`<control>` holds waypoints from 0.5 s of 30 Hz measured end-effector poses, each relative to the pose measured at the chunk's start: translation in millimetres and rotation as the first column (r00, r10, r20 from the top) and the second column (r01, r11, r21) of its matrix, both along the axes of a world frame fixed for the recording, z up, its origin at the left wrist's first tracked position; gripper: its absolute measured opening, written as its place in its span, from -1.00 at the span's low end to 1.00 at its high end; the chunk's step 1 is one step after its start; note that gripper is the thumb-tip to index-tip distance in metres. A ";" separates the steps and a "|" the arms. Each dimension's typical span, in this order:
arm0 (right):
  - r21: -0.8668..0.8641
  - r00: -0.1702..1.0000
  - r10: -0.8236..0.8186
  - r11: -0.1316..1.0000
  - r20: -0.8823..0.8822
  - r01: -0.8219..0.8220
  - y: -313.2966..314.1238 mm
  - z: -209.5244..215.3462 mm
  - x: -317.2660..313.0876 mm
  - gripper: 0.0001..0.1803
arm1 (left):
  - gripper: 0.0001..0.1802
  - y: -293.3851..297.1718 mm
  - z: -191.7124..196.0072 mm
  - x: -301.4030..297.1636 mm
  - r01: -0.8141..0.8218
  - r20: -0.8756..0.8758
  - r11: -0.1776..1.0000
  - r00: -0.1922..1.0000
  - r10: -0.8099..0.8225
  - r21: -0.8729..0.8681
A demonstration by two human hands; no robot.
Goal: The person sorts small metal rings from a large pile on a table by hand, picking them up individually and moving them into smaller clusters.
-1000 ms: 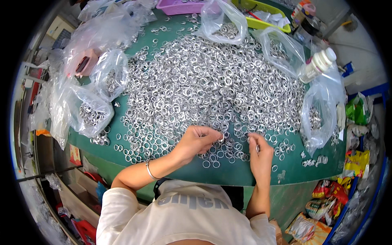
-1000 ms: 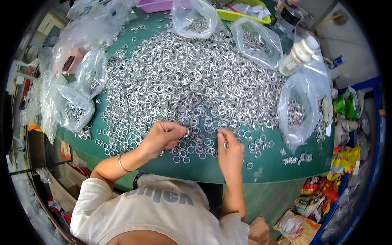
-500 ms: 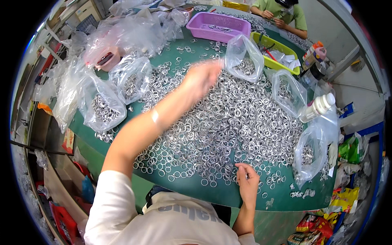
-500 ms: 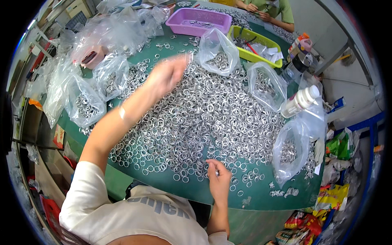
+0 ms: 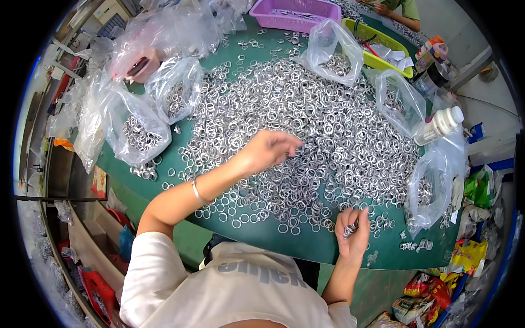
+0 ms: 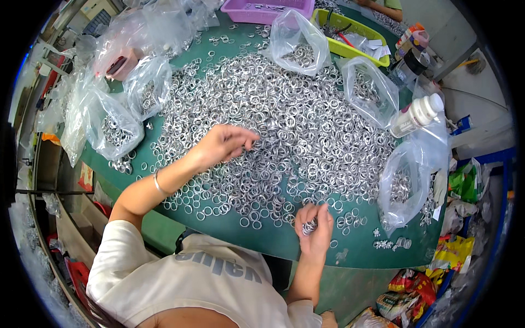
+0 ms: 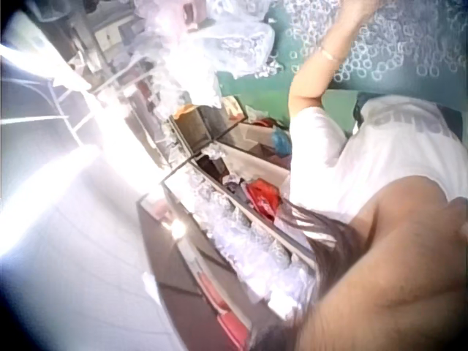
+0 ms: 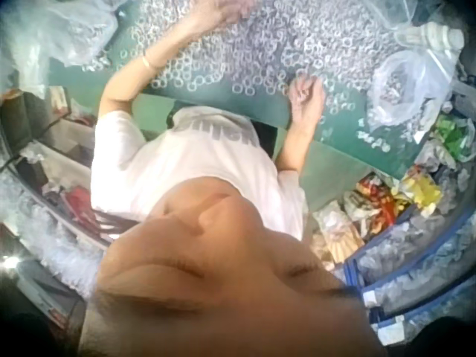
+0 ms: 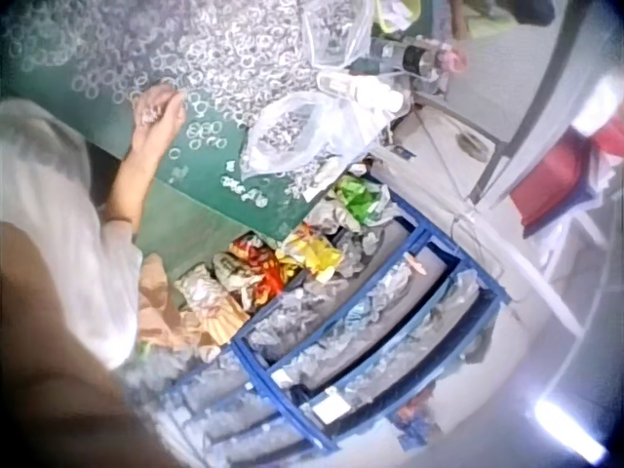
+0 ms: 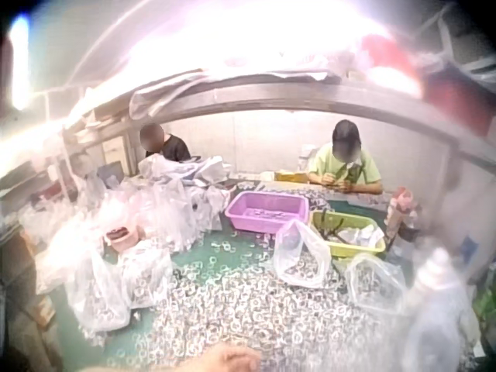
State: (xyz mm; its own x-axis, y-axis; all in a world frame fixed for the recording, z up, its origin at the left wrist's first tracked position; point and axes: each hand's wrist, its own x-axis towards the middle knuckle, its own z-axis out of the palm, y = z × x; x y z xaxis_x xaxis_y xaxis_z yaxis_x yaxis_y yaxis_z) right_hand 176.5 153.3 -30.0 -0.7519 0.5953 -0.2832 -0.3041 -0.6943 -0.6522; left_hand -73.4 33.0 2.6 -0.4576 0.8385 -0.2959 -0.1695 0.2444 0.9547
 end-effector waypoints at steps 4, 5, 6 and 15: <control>0.126 0.947 0.176 0.968 0.270 -0.216 2.6 0.6 -6.1 -0.63 | -0.76 -36.4 -37.2 18.9 0.031 -0.697 0.999 0.717 0.004 0.038; 0.222 0.929 0.214 0.932 0.302 -0.287 2.4 4.7 -9.9 -0.77 | -0.76 -36.8 -34.2 22.8 0.040 -0.725 0.999 0.686 -0.053 -0.036; 0.370 0.908 0.189 0.867 0.374 -0.334 1.2 7.7 -14.7 -0.82 | -0.76 -37.1 -26.3 26.2 0.046 -0.748 0.993 0.654 -0.112 -0.109; 0.840 0.826 -0.228 -0.058 0.515 -0.540 -3.6 6.3 -77.1 -0.84 | -0.74 -24.5 -30.9 41.9 0.208 -0.885 0.958 0.384 -0.264 -0.196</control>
